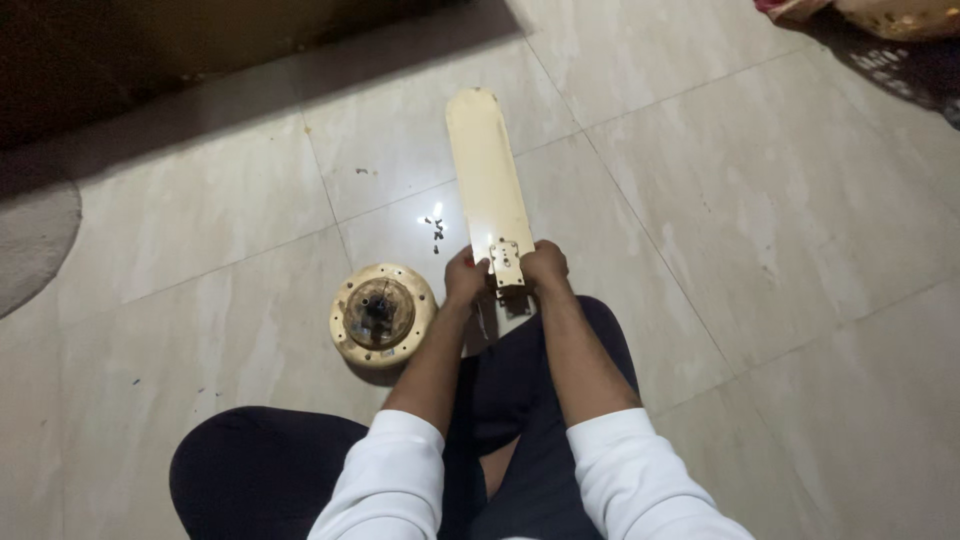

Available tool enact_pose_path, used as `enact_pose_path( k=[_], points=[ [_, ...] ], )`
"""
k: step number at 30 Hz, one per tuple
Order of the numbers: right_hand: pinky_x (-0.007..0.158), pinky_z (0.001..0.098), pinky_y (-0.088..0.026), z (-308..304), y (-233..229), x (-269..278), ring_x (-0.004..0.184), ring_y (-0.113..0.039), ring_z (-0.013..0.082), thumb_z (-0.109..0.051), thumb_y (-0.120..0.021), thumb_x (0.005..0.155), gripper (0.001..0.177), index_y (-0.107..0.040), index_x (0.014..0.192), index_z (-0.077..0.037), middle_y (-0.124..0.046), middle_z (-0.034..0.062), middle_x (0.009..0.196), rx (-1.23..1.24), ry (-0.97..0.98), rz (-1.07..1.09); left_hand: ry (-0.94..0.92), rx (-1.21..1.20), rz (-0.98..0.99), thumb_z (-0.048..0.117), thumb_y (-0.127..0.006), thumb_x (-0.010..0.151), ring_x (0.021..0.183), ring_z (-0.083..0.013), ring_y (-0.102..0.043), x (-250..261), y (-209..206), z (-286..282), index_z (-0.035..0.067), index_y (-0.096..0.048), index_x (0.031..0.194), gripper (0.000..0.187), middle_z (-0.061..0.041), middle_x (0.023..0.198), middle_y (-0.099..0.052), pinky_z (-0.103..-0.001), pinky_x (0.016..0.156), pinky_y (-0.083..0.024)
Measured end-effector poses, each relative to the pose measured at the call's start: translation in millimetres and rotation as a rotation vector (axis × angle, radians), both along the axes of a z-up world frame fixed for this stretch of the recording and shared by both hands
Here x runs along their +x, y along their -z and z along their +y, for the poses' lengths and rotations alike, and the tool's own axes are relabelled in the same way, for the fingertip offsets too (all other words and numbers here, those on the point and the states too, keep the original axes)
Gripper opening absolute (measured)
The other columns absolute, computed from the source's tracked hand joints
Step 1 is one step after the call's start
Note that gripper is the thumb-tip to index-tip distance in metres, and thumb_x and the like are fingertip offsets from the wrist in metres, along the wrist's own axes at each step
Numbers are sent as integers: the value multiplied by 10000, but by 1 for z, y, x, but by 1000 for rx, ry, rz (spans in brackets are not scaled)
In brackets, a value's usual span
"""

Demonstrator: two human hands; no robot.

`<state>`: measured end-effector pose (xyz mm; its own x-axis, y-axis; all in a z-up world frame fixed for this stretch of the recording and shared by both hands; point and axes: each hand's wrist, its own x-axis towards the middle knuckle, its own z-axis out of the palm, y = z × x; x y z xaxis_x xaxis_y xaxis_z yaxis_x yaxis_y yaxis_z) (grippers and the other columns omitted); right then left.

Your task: The person sits on the floor and uses a screwdriver to attach fan blades to the fan hub. They tighten screws to secure each blade in place.

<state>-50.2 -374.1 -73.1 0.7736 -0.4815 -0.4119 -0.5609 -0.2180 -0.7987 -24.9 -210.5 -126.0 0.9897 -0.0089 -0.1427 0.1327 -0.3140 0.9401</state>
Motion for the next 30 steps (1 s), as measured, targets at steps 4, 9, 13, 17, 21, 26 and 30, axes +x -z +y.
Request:
enact_pose_path(
  k=[4, 9, 13, 17, 21, 26, 30],
  points=[
    [937, 445, -557, 6, -15, 3, 1091, -700, 372, -151, -684, 851, 371, -713, 1178, 23, -717, 242, 1176, -122, 0, 164, 90, 278, -154, 108, -854, 746, 891, -287, -685, -9, -5, -3, 3, -766, 1102, 382, -223, 942, -762, -388, 821, -573],
    [921, 475, -598, 11, -30, 5, 1104, -760, 389, -206, -679, 838, 452, -699, 1203, 59, -741, 267, 1206, 105, 75, 72, 40, 108, -6, 152, -852, 737, 751, -225, -775, -13, -26, -11, -57, -667, 1066, 431, -159, 877, -777, -344, 705, -637],
    [965, 453, -533, 15, -49, -1, 1169, -669, 389, -323, -707, 838, 498, -709, 1240, -28, -683, 223, 1279, -84, 44, 198, 56, 94, -59, 145, -885, 717, 725, -206, -778, -17, -34, -10, -73, -660, 1059, 464, -153, 857, -785, -328, 679, -636],
    [917, 447, -581, 24, -70, -5, 1145, -688, 377, -328, -730, 808, 549, -672, 1258, -17, -692, 224, 1266, -33, 66, 179, 121, 203, 31, 254, -891, 696, 944, -288, -677, -17, -26, -6, -37, -633, 1177, 619, -163, 994, -745, -379, 842, -583],
    [911, 441, -607, 22, -73, 3, 1120, -718, 363, -374, -726, 824, 544, -725, 1214, 4, -704, 221, 1244, 27, 91, 266, 183, 300, -8, 327, -893, 649, 1200, -332, -429, -11, -9, -9, -12, -576, 1274, 778, -179, 1151, -669, -409, 1033, -464],
    [1080, 508, -447, 23, -53, 15, 1319, -478, 450, -425, -750, 820, 573, -724, 1215, -12, -549, 306, 1342, -143, -23, 292, 172, 292, 7, 376, -889, 675, 1229, -339, -416, -10, -6, -11, -41, -533, 1306, 835, -205, 1179, -642, -391, 1031, -477],
    [1202, 547, -305, 22, -45, 23, 1437, -350, 453, -427, -658, 847, 582, -752, 1211, 17, -667, 216, 1297, -128, -112, 298, 72, 285, 77, 408, -958, 668, 1075, -300, -591, -13, -18, -14, -98, -563, 1224, 849, -223, 1134, -646, -361, 907, -547]
  ],
)
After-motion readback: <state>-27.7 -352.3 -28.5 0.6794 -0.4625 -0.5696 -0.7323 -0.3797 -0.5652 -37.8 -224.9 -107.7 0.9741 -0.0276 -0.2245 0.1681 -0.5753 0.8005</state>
